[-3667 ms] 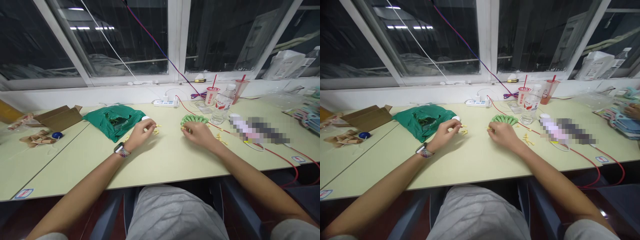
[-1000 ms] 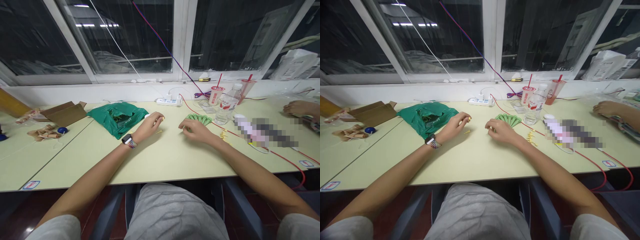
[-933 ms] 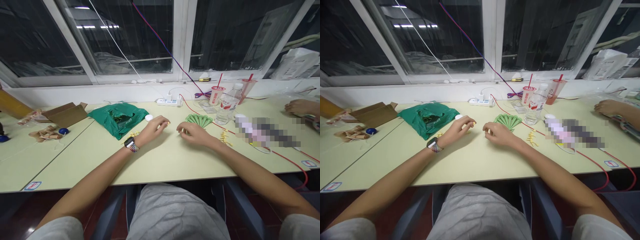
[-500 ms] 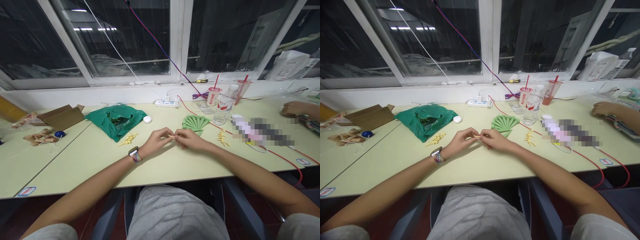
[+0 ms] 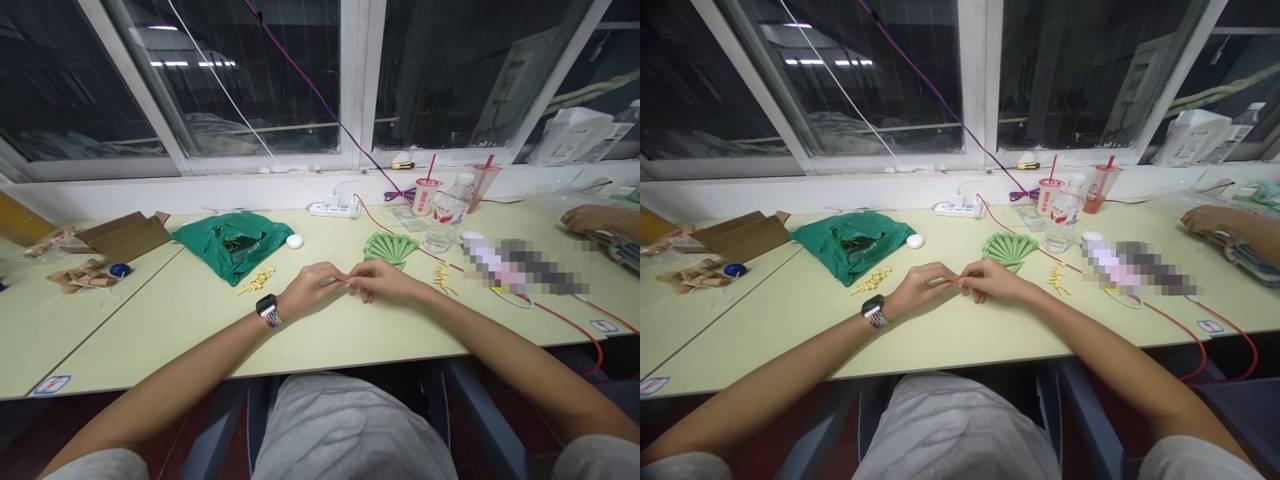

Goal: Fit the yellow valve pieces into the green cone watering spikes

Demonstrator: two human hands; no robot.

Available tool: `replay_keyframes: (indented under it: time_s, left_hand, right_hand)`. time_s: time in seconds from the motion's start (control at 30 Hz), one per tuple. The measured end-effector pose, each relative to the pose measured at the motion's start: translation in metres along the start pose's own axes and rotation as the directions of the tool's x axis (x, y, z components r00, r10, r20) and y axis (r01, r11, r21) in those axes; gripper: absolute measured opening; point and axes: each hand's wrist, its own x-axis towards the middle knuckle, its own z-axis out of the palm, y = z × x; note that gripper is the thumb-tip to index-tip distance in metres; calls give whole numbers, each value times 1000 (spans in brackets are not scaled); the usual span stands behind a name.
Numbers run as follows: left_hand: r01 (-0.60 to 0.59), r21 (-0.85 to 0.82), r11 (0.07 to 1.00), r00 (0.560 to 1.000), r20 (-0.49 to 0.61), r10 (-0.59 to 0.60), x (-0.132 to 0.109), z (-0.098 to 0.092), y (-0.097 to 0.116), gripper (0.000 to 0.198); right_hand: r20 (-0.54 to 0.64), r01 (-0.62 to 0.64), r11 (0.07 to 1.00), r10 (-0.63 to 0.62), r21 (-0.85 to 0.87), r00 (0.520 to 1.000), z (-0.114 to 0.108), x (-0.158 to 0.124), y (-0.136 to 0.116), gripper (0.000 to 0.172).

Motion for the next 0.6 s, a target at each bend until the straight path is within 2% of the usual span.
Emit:
replay_keyframes:
  time_s: [0.1, 0.23, 0.4, 0.5, 0.6]
  left_hand:
    - [-139, 112, 984, 990, 10, 139, 0, 1, 0, 14]
    - [-301, 237, 924, 954, 75, 291, 1, -3, -2, 12]
    - [-505, 432, 747, 863, 237, 446, 1, -15, -3, 19]
    - [-557, 514, 652, 828, 282, 485, 1, -20, 0, 19]
    - [-576, 559, 597, 811, 295, 506, 1, -21, 3, 17]
  right_hand:
    - [23, 2, 999, -1, -33, 1000, -2, 0, 1, 41]
    - [37, 1, 998, 2, -69, 999, -2, -1, 4, 41]
    - [33, -2, 997, 4, -82, 999, 3, -1, 2, 46]
    - [32, 16, 997, -14, -78, 999, 5, -2, 1, 48]
    - [36, 40, 997, -37, -74, 999, 6, -2, 2, 50]
